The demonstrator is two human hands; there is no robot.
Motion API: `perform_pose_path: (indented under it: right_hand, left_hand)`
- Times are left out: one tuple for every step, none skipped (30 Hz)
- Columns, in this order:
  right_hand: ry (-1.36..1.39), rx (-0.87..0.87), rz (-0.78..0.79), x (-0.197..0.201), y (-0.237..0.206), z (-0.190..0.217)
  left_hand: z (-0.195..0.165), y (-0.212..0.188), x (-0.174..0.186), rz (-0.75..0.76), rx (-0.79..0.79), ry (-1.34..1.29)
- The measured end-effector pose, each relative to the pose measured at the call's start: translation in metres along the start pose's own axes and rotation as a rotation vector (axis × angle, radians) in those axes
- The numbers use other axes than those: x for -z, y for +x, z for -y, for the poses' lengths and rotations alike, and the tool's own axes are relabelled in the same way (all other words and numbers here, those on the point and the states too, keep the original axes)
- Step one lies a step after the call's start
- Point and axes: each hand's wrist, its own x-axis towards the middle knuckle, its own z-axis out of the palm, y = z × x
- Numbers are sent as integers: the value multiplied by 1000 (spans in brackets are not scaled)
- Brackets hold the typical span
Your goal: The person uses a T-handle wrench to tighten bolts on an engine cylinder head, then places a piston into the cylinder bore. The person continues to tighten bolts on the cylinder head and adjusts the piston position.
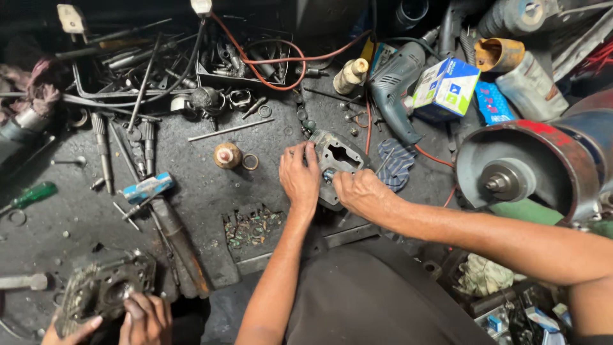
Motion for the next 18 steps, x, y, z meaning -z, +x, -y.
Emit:
perform_pose_path:
  right_hand:
    - [-20, 10, -7, -2, 2, -1]
    - [-35, 13, -23, -2, 4, -2]
    - [-46, 21, -37, -2, 5, -3]
    - [-55, 31, -51, -1, 6, -3]
    - [-33, 48, -35, -1, 8, -4]
    - [-12, 66, -20, 1, 9, -4]
    - [5, 84, -5, 2, 11, -5]
    - [23, 126, 25, 3, 13, -6]
    - [43, 168, 55, 4, 15, -7]
    - [68, 214, 90, 5, 17, -9]
    - [161, 193, 162, 5, 17, -9]
    - [251, 175, 237, 6, 16, -10]
    - [336, 158, 308, 5, 14, -10]
    - [630, -108, 338, 4, 12, -9]
    - [889, -345, 351, 3, 9, -8]
    - [1215, -647, 384, 0, 7, -5]
    - [1652, -892, 499, -3, 4, -3]
    - [2100, -1178, 549, -6, 3, 0]
  left_hand:
    - [-1, 1, 1, 3, -11, -7]
    - [-2, 2, 2, 6, -14, -11]
    - [-3, 1, 3, 12, -10, -12]
    - [-4, 1, 5, 19, -2, -6]
    - [-5, 1, 5, 25, 6, -1]
    - [-6, 1, 6, 30, 14, 4]
    - [-6, 1, 7, 25, 14, -30]
    - [-7, 0, 8, 18, 12, -65]
    - [-7, 0, 9, 12, 11, -97]
    - [-7, 1, 10, 23, 17, -110]
    - [-8, 0, 12, 38, 30, -123]
    - [-10, -1, 14, 51, 45, -138]
    - [-11, -2, 15, 57, 53, -142]
    - [-13, -1, 16, 58, 53, -146]
    - [-13, -2, 18, 60, 52, -145]
    - [-14, -3, 20, 71, 62, -145]
    - [-14, -3, 20, 74, 63, -147]
    - [-13, -2, 20, 75, 47, -151]
